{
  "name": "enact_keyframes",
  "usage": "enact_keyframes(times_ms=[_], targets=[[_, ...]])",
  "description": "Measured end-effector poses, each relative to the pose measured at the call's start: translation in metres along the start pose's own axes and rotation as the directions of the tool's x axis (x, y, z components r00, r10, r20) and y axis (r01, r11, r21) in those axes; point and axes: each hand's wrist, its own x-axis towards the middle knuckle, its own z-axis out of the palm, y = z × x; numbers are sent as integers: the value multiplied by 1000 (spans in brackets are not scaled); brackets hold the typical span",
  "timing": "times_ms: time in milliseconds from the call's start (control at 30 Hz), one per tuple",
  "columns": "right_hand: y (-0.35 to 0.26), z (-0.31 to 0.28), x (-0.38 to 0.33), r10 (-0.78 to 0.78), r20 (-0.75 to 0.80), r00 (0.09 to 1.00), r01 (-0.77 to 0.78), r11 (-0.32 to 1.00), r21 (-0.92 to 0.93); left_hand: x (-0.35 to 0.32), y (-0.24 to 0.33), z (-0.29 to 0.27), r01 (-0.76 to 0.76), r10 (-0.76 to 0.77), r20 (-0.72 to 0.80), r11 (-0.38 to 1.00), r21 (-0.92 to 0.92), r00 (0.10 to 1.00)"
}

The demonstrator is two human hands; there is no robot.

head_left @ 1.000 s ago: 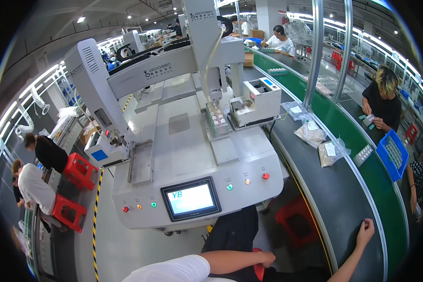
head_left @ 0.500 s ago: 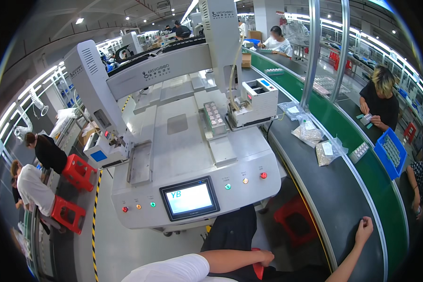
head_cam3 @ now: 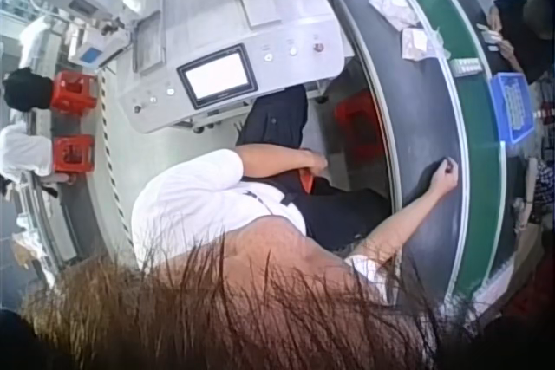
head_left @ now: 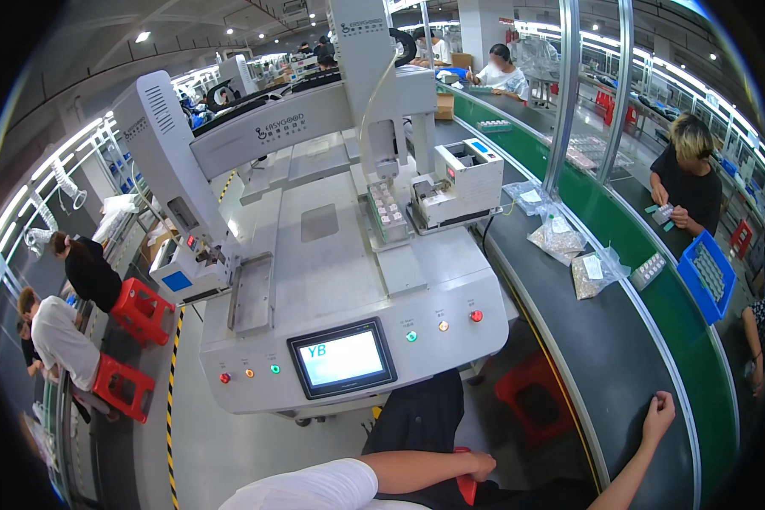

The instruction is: Operating an automated assembly machine and placing component trays on a conveyor belt in an electronics factory.

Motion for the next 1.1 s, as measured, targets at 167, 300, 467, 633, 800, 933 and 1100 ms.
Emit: enact_keyframes(times_ms=[167,300,467,633,800,933,1100], targets=[[-1,-1,1,-15,2,1000,15,1000,-22,1,0,1,-12,12,-27,1000,-13,1000],[2,0,1,8,14,1000,-8,1000,-17,2,-2,2,2,-2,-10,1000,-19,1000],[4,-1,0,12,19,1000,-12,1000,-4,2,-2,1,5,-5,5,1000,-27,1000],[0,0,0,-2,10,1000,2,1000,10,5,-3,3,-4,4,8,1000,-11,1000],[1,-1,0,12,19,1000,-12,1000,-3,2,-1,2,-10,10,-12,1000,-10,1000],[-1,0,0,0,8,1000,0,1000,0,5,-3,5,-11,11,-32,1000,-8,999],[0,0,0,10,13,1000,-10,1000,4,10,-6,8,-18,18,-30,1000,-1,999]])
